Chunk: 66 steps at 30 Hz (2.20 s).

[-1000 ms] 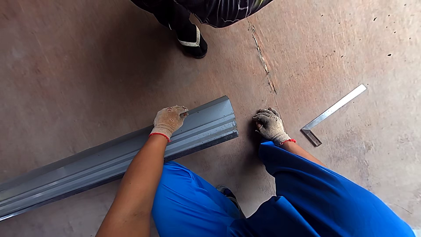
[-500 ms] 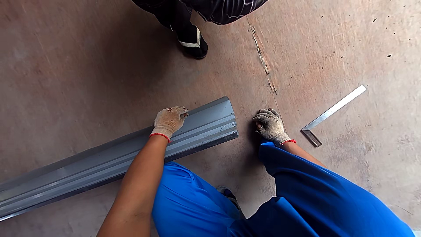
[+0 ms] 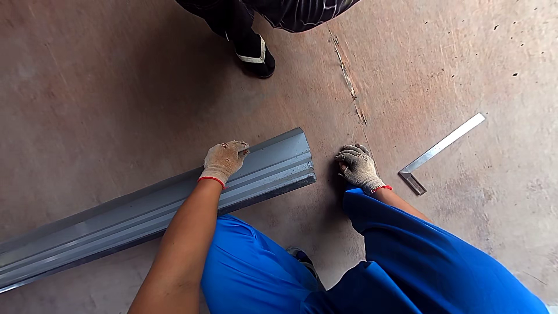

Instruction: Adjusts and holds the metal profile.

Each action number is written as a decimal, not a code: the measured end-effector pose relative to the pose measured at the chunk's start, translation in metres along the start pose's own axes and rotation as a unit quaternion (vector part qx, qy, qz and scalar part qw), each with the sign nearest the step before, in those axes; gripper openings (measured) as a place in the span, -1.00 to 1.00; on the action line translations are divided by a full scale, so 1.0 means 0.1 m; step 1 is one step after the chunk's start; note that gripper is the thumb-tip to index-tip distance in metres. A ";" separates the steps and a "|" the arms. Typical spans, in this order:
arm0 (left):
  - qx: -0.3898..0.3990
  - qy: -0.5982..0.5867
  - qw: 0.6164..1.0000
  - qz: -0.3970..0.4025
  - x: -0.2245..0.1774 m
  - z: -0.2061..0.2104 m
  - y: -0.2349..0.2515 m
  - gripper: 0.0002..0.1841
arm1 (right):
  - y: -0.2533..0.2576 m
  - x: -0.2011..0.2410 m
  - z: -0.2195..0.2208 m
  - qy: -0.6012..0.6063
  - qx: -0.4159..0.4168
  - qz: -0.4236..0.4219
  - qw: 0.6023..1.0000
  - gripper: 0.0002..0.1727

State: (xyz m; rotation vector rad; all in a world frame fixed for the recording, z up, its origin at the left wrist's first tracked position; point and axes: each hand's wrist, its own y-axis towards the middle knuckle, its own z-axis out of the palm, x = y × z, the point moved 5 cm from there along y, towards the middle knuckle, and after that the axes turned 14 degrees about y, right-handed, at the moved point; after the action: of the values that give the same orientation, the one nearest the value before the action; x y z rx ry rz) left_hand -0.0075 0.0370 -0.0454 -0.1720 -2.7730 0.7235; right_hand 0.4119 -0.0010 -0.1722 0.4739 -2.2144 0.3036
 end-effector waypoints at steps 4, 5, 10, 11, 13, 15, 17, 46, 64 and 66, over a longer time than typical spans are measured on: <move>0.005 0.001 1.000 -0.005 0.01 0.01 0.00 -0.73 | 0.00 0.00 0.00 0.001 -0.002 -0.005 1.000 -0.67; 0.006 0.002 1.000 -0.005 0.01 0.01 0.01 -0.73 | 0.00 0.00 0.00 0.001 -0.002 -0.005 1.000 -0.66; 0.004 -0.001 1.000 -0.002 0.00 0.00 0.00 -0.73 | 0.00 0.01 0.00 0.001 0.000 -0.004 1.000 -0.66; 0.003 -0.002 1.000 0.000 0.00 0.00 0.00 -0.73 | 0.00 0.01 -0.01 0.001 0.000 -0.003 1.000 -0.66; 0.001 -0.004 1.000 0.004 -0.01 -0.01 0.00 -0.73 | 0.00 0.02 -0.01 0.003 0.002 -0.002 1.000 -0.66; 0.001 -0.004 1.000 0.003 0.00 -0.01 0.00 -0.73 | 0.01 0.02 -0.02 0.001 0.004 -0.002 1.000 -0.66; 0.009 -0.004 1.000 0.000 -0.01 -0.02 0.00 -0.72 | 0.01 0.02 -0.02 -0.003 0.007 -0.005 1.000 -0.66; 0.022 -0.002 1.000 -0.003 0.00 -0.02 0.02 -0.73 | -0.01 -0.01 0.00 -0.006 0.008 -0.004 1.000 -0.64; 0.011 0.004 1.000 0.000 0.00 0.00 0.02 -0.74 | 0.00 0.00 0.00 0.000 0.003 -0.003 1.000 -0.67; 0.007 0.003 1.000 0.004 0.00 -0.01 0.01 -0.74 | 0.00 0.00 -0.01 -0.001 0.003 -0.002 1.000 -0.67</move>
State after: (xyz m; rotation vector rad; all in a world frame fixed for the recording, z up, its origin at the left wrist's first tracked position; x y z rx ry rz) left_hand -0.0071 0.0384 -0.0456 -0.1824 -2.7621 0.7429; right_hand 0.4124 -0.0008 -0.1720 0.4824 -2.2138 0.3074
